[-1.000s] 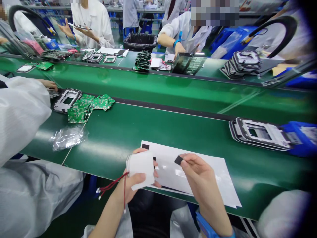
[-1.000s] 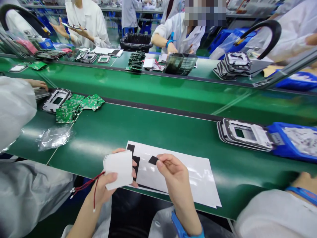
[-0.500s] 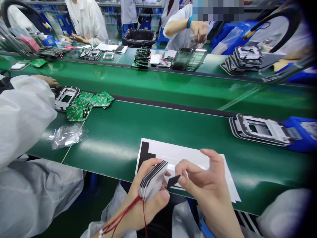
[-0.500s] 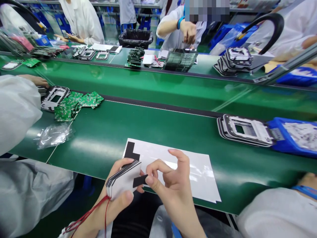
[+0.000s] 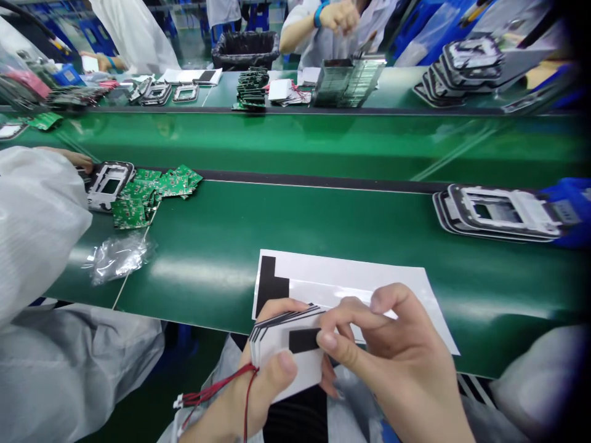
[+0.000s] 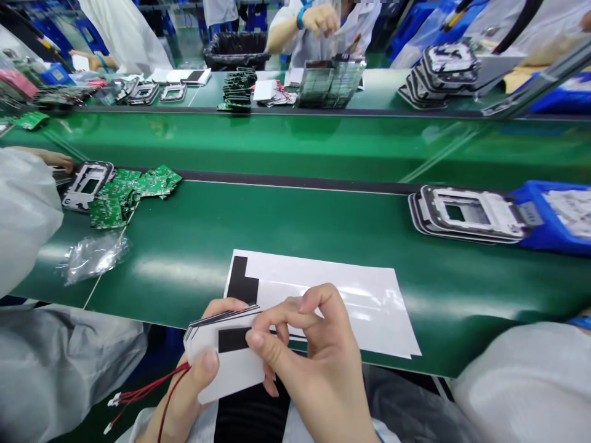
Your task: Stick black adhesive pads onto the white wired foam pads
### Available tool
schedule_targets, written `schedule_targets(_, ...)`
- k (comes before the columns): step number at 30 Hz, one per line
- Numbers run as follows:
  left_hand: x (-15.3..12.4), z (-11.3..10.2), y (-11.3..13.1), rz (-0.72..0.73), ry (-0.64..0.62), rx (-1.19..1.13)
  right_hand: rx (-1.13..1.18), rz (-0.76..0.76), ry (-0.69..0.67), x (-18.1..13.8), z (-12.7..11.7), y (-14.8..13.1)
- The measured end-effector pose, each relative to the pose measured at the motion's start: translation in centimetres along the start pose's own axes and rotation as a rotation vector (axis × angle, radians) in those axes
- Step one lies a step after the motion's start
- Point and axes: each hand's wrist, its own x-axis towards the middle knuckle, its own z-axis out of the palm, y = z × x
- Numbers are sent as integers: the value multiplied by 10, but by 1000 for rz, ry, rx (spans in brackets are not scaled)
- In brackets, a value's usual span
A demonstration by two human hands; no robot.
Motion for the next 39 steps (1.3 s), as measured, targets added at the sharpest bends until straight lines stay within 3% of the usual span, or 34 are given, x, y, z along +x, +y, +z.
schedule_targets(25,0,4,4,-58,123,106,-62,-29,120,-2,7,0)
schedule_targets(39,-3,-4,-1,-141,212,211,-243,-126,144,0,1,13)
